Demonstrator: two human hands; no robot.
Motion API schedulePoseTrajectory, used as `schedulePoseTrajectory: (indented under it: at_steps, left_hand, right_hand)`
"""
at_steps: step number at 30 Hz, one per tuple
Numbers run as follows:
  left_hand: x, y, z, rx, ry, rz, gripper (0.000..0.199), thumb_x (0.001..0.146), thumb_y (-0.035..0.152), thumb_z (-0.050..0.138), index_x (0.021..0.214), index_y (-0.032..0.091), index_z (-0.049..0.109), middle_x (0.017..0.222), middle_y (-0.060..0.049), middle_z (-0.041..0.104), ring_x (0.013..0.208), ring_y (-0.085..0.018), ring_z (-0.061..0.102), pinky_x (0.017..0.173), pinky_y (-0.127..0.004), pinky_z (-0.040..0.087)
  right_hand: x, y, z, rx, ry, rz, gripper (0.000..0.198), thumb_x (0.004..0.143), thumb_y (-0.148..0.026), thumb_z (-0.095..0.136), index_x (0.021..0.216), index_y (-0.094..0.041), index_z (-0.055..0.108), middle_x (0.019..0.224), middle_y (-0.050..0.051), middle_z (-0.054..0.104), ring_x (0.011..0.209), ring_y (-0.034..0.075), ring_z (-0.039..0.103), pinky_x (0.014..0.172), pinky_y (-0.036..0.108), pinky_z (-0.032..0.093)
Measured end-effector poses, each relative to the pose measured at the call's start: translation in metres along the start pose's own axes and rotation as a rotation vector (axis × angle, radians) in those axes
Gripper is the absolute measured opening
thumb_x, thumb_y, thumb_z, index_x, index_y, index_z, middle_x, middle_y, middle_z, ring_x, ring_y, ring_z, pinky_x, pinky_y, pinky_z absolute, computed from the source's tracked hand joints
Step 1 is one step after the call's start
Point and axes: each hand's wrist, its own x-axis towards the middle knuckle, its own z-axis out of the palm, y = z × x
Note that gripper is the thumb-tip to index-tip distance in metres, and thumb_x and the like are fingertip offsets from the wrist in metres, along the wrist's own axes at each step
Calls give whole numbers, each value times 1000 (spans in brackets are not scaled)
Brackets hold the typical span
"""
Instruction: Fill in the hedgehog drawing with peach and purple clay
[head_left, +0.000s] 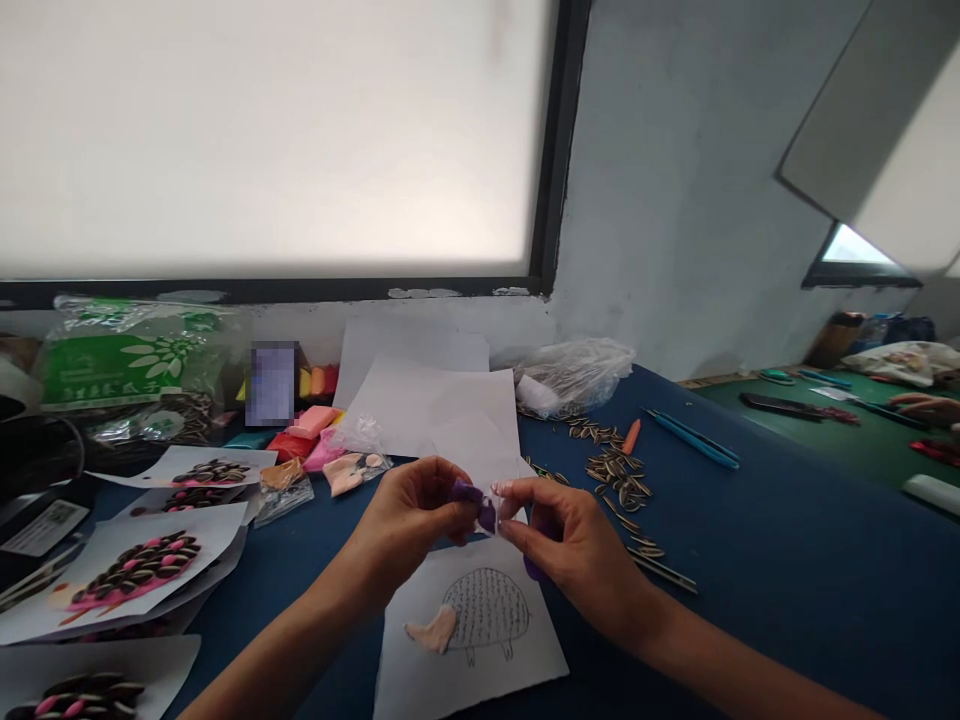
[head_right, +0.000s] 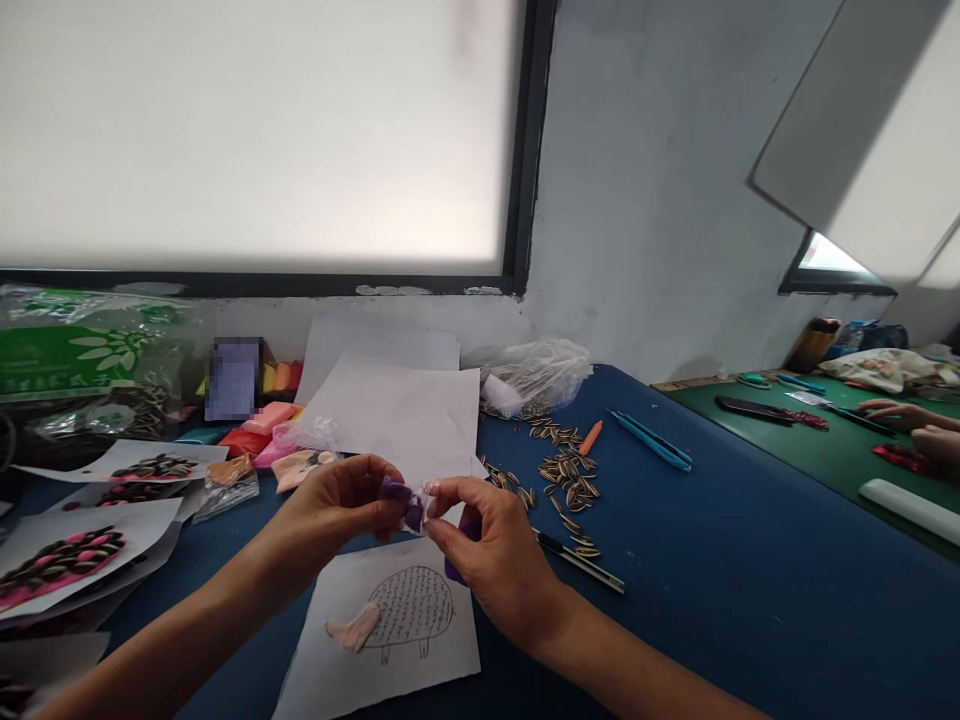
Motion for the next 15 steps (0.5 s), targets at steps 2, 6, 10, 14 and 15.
schedulePoseTrajectory:
  at_steps: [2,6,10,14,15]
  left_hand:
    - [0,1,-1,7,1,-7,24,62,21,79,78,15,64,63,3,68,56,-10,58,56,-23,47]
    - [-3,5,-4,1,-26,-52,34,64,20,77,96,15,67,79,-1,74,71,-13,65,68,-26,52]
    - [-3,5,-4,1,-74,-99,35,61,17,79,93,15,67,79,-1,74,72,-13,65,72,-27,52]
    - [-1,1,0,7,-39,-80,29,58,16,78,84,15,65,69,1,71,65,-13,63,68,-27,51]
    - [-1,0,1,5,-31,-75,30,58,16,77,85,15,65,69,1,71,65,-13,63,68,-27,51]
  right_hand:
    - [-1,-1,-1,-27,-2,-17,6,85,-21,65,88,-18,70,88,0,67,52,7,53,48,19,47]
    - [1,1,-3,-88,16,-63,8,85,-19,65,91,-19,71,89,0,66,53,8,52,49,20,47]
    - [2,4,-4,-99,9,-35,8,85,-19,64,89,-19,70,73,-2,62,52,8,51,47,19,44]
    - [1,6,-3,-97,-42,11,11,86,-15,58,85,-19,68,56,-6,51,48,9,50,44,18,39]
    - [1,7,-3,-90,-41,22,11,86,-14,57,85,-19,67,56,-6,52,48,9,50,44,18,40]
